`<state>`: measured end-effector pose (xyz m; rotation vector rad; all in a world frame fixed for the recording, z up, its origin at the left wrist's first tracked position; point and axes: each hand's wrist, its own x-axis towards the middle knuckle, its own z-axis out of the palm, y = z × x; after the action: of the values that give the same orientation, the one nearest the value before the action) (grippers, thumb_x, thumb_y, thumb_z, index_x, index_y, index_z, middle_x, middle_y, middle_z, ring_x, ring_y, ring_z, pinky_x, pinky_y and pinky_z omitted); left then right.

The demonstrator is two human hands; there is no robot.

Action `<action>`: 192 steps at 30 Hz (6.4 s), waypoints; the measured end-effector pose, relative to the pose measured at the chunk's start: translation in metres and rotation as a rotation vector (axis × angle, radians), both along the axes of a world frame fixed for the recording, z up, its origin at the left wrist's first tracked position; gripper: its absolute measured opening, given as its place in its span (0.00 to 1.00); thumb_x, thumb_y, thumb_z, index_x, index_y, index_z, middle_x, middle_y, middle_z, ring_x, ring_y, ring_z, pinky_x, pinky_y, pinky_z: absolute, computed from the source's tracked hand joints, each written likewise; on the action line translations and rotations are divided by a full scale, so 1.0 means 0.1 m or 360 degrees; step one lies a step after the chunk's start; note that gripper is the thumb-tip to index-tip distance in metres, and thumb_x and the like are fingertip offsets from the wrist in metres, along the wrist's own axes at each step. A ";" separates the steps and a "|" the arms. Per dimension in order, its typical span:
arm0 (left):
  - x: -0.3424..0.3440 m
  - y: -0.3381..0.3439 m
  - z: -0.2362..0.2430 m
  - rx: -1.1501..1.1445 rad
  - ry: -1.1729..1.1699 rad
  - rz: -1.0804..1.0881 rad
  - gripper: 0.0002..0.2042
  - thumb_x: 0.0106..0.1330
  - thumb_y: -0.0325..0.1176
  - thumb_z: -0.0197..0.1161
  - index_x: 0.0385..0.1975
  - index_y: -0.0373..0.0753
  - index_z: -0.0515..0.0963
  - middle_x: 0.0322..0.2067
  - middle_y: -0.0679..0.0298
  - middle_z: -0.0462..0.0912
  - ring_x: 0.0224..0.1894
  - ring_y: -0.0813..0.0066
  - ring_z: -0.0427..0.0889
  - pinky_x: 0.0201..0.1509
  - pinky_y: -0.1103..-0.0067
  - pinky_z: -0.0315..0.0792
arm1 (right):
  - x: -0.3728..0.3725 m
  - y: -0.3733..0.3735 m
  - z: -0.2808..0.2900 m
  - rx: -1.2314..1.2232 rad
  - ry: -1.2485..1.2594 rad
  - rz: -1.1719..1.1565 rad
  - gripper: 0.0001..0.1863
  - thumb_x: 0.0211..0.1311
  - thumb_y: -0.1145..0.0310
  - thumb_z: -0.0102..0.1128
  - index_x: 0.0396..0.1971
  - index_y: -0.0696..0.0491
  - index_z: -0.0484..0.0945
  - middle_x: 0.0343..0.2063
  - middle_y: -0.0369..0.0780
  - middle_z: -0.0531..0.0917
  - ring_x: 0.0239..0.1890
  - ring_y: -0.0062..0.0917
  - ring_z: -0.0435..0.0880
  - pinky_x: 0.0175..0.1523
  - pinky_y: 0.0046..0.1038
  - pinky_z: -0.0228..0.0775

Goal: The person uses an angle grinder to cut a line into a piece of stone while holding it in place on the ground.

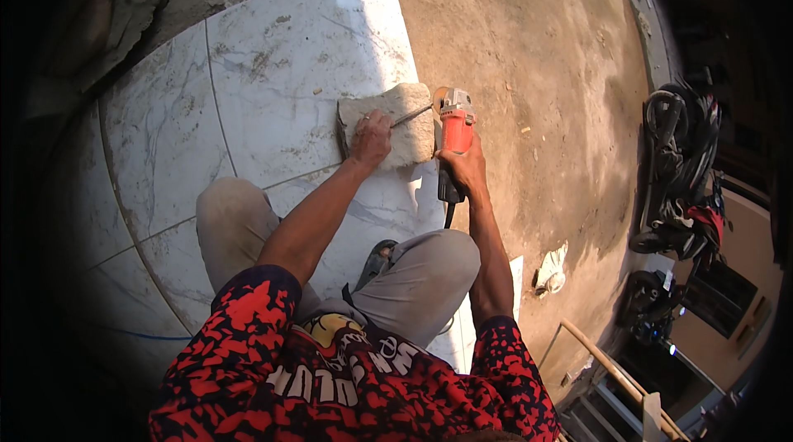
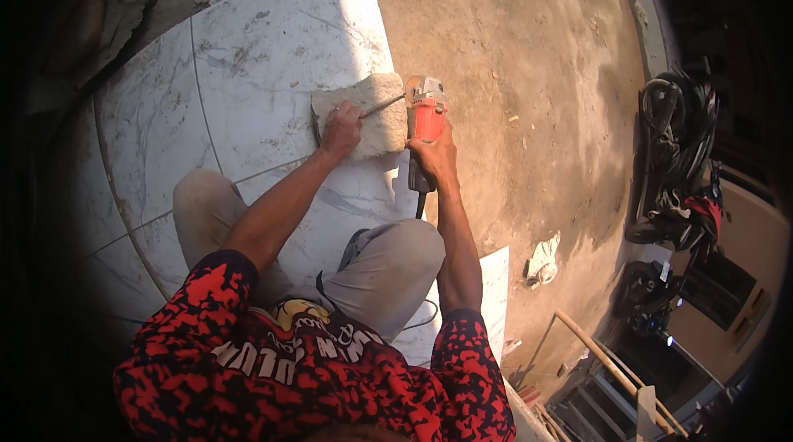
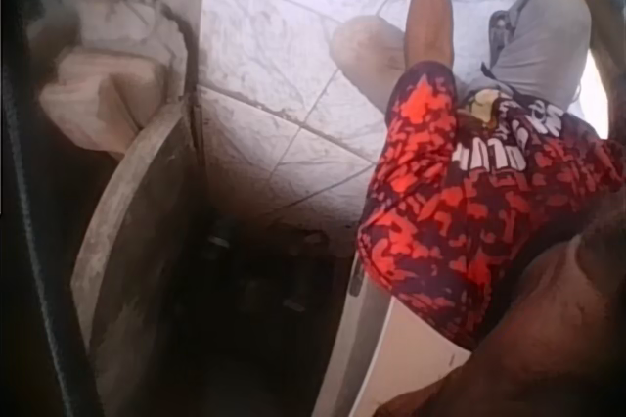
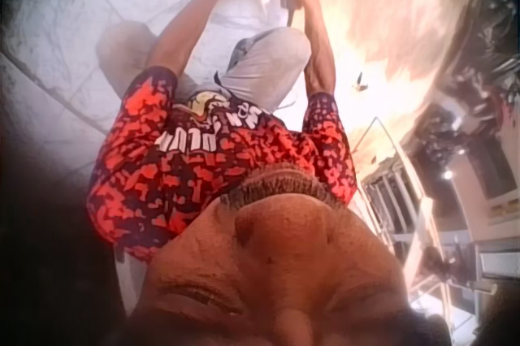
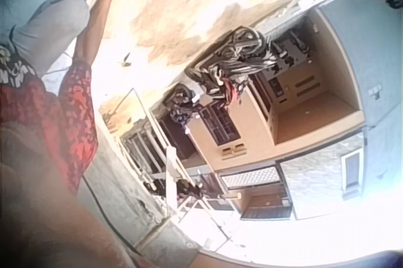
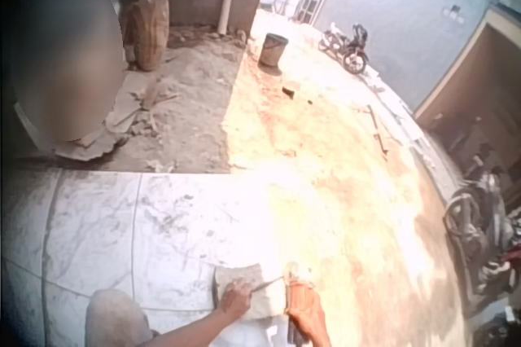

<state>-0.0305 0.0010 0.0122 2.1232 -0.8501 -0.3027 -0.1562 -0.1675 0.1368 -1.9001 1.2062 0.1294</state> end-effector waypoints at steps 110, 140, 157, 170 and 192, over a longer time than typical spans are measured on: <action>-0.01 0.00 -0.01 -0.0004 -0.0035 -0.0022 0.06 0.58 0.26 0.64 0.34 0.39 0.76 0.37 0.55 0.75 0.46 0.52 0.76 0.49 0.60 0.70 | -0.01 0.01 0.04 -0.0003 -0.0018 0.0017 0.49 0.38 0.63 0.73 0.67 0.54 0.62 0.53 0.50 0.80 0.53 0.41 0.81 0.57 0.37 0.74; -0.02 0.01 -0.04 -0.0009 -0.0050 -0.0004 0.06 0.59 0.27 0.63 0.35 0.40 0.75 0.38 0.56 0.74 0.46 0.52 0.76 0.50 0.60 0.70 | -0.03 0.00 -0.01 -0.0012 -0.0024 0.0060 0.50 0.38 0.63 0.74 0.67 0.55 0.61 0.51 0.52 0.81 0.51 0.42 0.83 0.56 0.37 0.75; -0.02 -0.01 0.00 -0.0020 0.0000 -0.0004 0.06 0.58 0.27 0.64 0.34 0.39 0.76 0.38 0.55 0.74 0.46 0.51 0.76 0.50 0.59 0.70 | -0.02 -0.01 0.05 -0.0018 0.0011 0.0087 0.49 0.40 0.62 0.73 0.66 0.54 0.62 0.52 0.53 0.80 0.52 0.42 0.82 0.56 0.37 0.75; -0.03 -0.03 0.02 -0.0002 -0.0027 -0.0011 0.07 0.58 0.27 0.64 0.35 0.39 0.76 0.38 0.55 0.75 0.47 0.52 0.76 0.50 0.60 0.70 | -0.05 -0.10 -0.01 -0.0044 0.0008 0.0065 0.50 0.39 0.62 0.74 0.66 0.55 0.61 0.51 0.53 0.80 0.51 0.42 0.83 0.55 0.36 0.76; -0.03 -0.01 0.01 -0.0035 -0.0024 0.0005 0.07 0.57 0.25 0.64 0.34 0.39 0.76 0.37 0.55 0.75 0.45 0.52 0.76 0.49 0.60 0.70 | -0.06 -0.08 -0.07 -0.0027 -0.0031 0.0080 0.51 0.38 0.61 0.75 0.67 0.55 0.61 0.51 0.51 0.81 0.51 0.41 0.83 0.55 0.36 0.75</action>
<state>-0.0331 0.0001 0.0130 2.1088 -0.8553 -0.2746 -0.1618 -0.1755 0.1295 -1.9429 1.1508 0.1276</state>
